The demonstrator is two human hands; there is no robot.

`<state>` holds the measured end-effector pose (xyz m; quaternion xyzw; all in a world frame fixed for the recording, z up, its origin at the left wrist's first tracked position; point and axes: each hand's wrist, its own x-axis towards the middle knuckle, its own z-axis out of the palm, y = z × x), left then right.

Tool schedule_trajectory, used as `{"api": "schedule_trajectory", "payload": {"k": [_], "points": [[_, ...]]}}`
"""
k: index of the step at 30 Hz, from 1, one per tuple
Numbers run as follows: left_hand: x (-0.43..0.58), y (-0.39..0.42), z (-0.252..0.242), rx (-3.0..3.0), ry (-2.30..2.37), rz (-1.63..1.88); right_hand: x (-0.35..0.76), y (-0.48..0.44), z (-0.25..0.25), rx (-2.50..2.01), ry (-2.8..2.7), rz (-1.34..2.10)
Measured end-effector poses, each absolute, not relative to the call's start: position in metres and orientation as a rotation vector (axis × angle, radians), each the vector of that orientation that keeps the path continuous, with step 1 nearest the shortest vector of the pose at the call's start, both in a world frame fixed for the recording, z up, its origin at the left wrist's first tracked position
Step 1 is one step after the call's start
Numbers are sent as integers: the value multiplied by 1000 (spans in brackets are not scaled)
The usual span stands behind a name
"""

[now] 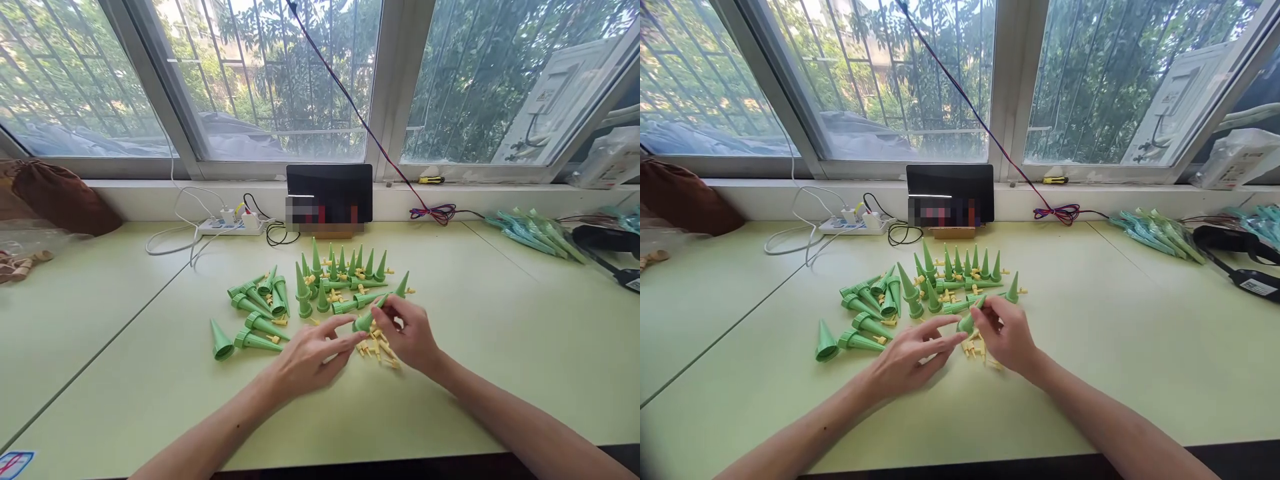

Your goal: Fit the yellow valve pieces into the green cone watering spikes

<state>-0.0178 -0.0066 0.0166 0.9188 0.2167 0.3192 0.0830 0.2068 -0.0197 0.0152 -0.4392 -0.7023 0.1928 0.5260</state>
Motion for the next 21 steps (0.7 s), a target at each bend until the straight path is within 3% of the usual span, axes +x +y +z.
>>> {"api": "schedule_trajectory", "payload": {"k": [5,21], "points": [[-17,-5,16,2680,680,1069,224,-3,15,-1240,-1744,107],[-13,-9,7,2802,787,885,230,5,4,-1450,-1787,50]]}}
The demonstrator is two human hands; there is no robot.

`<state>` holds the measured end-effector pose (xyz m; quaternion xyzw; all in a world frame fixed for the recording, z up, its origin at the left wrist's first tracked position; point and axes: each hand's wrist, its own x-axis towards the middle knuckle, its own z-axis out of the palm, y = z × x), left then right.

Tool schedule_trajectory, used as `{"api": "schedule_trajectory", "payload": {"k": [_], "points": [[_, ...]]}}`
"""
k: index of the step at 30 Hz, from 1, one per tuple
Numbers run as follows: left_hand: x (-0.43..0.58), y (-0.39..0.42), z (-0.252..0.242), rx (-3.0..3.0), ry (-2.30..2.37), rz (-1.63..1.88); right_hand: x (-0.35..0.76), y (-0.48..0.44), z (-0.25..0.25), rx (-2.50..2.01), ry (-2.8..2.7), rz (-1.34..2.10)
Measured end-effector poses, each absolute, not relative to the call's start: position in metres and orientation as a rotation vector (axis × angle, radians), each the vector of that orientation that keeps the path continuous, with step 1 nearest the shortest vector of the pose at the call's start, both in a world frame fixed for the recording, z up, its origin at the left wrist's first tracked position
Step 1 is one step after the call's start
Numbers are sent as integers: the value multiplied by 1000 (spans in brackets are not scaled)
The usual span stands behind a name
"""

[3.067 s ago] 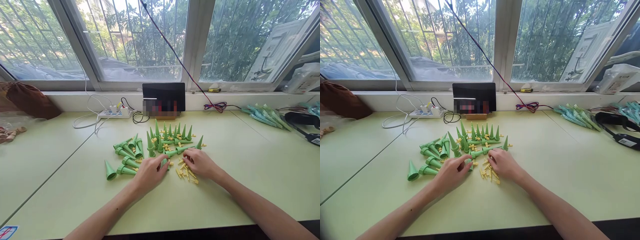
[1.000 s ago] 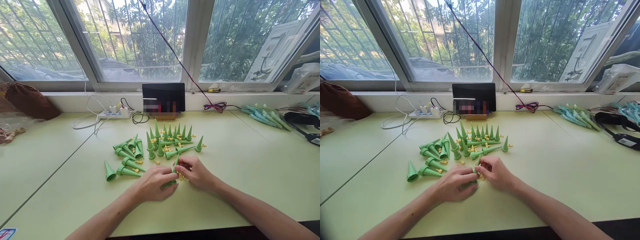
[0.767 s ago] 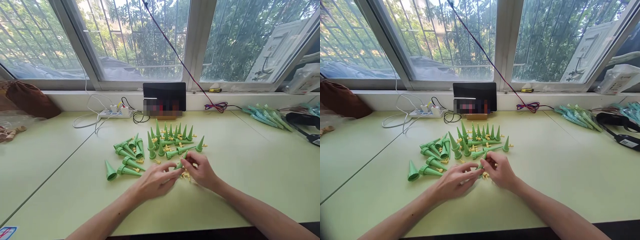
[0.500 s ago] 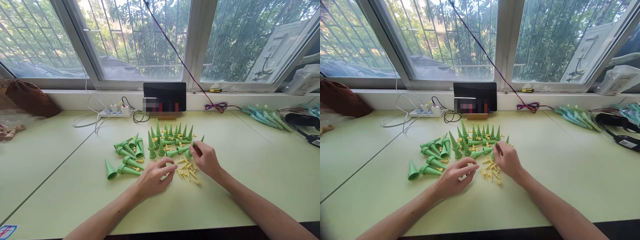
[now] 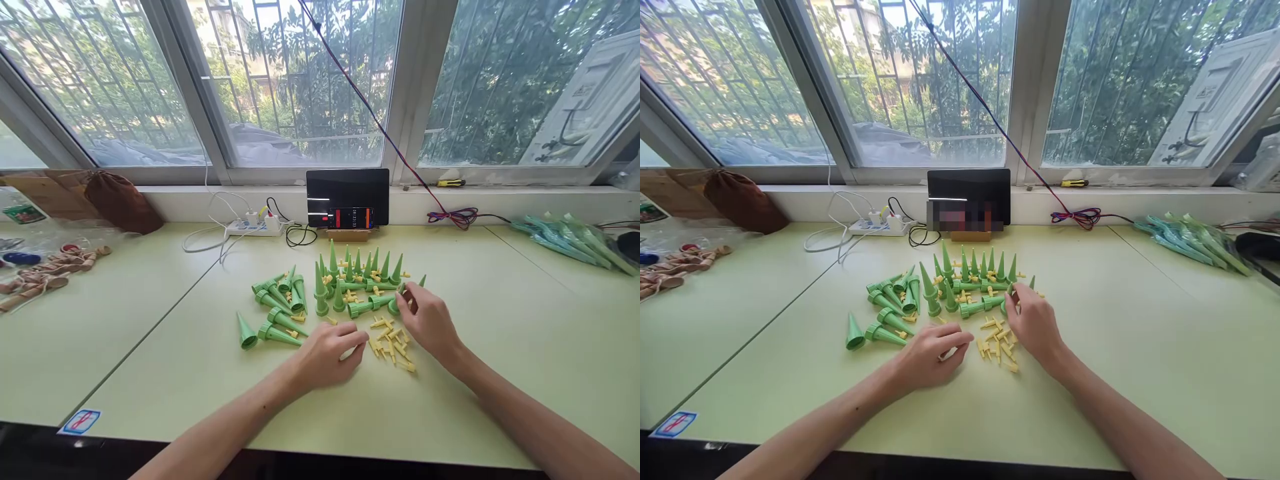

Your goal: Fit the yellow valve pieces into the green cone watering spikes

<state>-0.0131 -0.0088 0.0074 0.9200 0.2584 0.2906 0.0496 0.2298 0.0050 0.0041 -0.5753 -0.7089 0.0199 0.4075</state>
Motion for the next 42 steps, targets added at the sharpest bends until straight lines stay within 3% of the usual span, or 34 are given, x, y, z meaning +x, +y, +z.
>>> {"api": "schedule_trajectory", "payload": {"k": [6,15,18,22,26,31,42], "points": [[-14,-11,10,2971,679,894,218,-9,10,-1290,-1556,0],[-18,-19,13,3268,477,1014,195,-16,-11,-950,-2029,241],[-43,-18,15,3326,604,1008,194,-16,-14,-952,-2030,239],[-94,-17,25,3084,1214,1034,194,-18,-13,-977,-2005,230],[-131,-21,36,2980,1546,747,191,-21,-14,-972,-2025,258],[-138,-22,36,2955,1582,382,189,-21,-16,-979,-2030,252],[-143,-16,28,2855,1556,345,189,-18,-18,-999,-2029,223]]}}
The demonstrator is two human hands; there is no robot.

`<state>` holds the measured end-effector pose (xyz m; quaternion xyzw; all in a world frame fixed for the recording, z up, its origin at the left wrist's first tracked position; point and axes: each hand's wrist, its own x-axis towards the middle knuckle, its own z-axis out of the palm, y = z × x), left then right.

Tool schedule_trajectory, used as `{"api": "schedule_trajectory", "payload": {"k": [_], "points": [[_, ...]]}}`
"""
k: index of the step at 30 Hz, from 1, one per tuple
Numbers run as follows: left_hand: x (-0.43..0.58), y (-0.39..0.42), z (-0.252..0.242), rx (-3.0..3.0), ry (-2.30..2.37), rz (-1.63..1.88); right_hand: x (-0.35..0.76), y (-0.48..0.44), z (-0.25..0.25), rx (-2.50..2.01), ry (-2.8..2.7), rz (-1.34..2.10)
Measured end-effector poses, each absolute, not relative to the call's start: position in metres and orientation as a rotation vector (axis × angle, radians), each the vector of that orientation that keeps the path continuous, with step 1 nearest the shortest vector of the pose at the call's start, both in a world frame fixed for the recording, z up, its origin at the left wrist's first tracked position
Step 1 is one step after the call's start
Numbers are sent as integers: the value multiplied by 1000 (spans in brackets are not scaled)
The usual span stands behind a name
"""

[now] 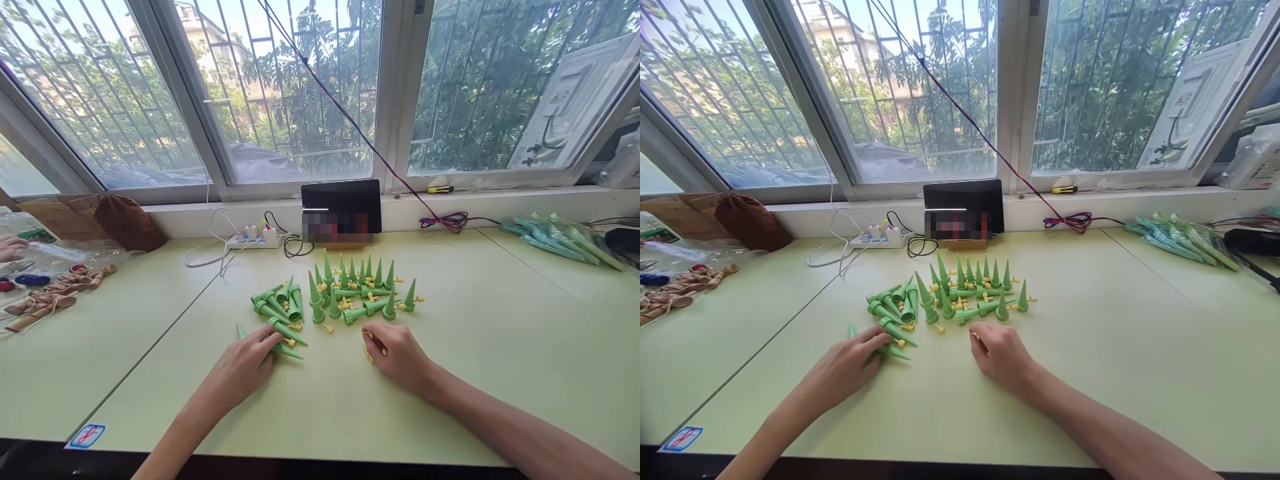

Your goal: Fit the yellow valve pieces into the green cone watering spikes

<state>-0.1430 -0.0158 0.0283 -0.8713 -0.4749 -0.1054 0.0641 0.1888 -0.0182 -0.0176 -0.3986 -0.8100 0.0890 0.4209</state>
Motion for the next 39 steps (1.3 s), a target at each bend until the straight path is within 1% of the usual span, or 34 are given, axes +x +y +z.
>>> {"api": "schedule_trajectory", "payload": {"k": [5,12,17,20,22,24,26,33,39], "points": [[-134,-21,37,-2684,-1247,-408,187,-18,-21,-986,-1983,197],[-64,-16,54,-2907,-932,-843,183,-18,-26,-983,-1842,81],[-12,13,32,-2954,-857,-1229,185,-19,-22,-972,-1753,128],[0,19,11,-2866,-1021,-1513,186,-21,-17,-979,-1734,188],[1,16,2,-2893,-1094,-1467,188,-21,-15,-999,-1709,212],[-3,11,0,-3052,-1003,-1242,191,-19,-13,-1003,-1685,172],[-6,7,3,-3130,-1008,-1150,195,-17,-11,-968,-1719,98],[-6,13,7,-3106,-1205,-1167,207,-8,-11,-1025,-1795,11],[-5,12,6,-3125,-1254,-1148,213,-3,-11,-1082,-1912,53]]}}
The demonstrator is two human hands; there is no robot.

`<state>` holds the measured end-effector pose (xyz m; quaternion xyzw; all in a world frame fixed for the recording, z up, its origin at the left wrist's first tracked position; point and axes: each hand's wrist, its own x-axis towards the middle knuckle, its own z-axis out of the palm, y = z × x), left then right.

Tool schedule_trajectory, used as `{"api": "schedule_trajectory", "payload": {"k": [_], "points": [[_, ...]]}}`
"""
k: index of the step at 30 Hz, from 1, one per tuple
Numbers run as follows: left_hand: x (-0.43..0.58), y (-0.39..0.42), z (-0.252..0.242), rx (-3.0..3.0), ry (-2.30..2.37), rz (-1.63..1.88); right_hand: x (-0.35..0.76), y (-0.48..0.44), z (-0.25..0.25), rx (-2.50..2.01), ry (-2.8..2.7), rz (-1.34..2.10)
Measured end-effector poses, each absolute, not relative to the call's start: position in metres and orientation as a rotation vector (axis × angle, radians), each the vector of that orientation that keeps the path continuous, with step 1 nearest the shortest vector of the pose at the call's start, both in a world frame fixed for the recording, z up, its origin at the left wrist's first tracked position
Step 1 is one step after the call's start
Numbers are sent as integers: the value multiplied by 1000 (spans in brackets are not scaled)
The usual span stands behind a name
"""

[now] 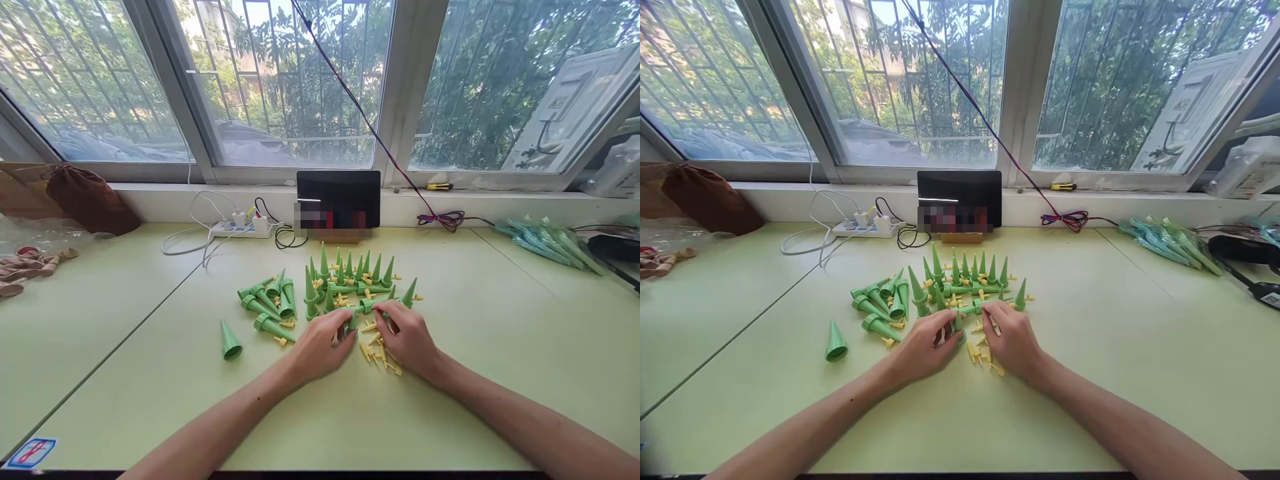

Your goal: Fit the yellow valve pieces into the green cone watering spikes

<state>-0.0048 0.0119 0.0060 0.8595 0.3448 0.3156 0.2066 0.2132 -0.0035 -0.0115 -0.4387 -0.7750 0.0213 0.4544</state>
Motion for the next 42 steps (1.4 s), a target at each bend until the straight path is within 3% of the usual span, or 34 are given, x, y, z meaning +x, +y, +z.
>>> {"api": "schedule_trajectory", "payload": {"k": [20,42], "points": [[-5,12,11,2024,1016,937,221,1,-6,-1196,-2265,115],[-5,13,11,2313,1102,844,218,1,-5,-1343,-2207,208]]}}
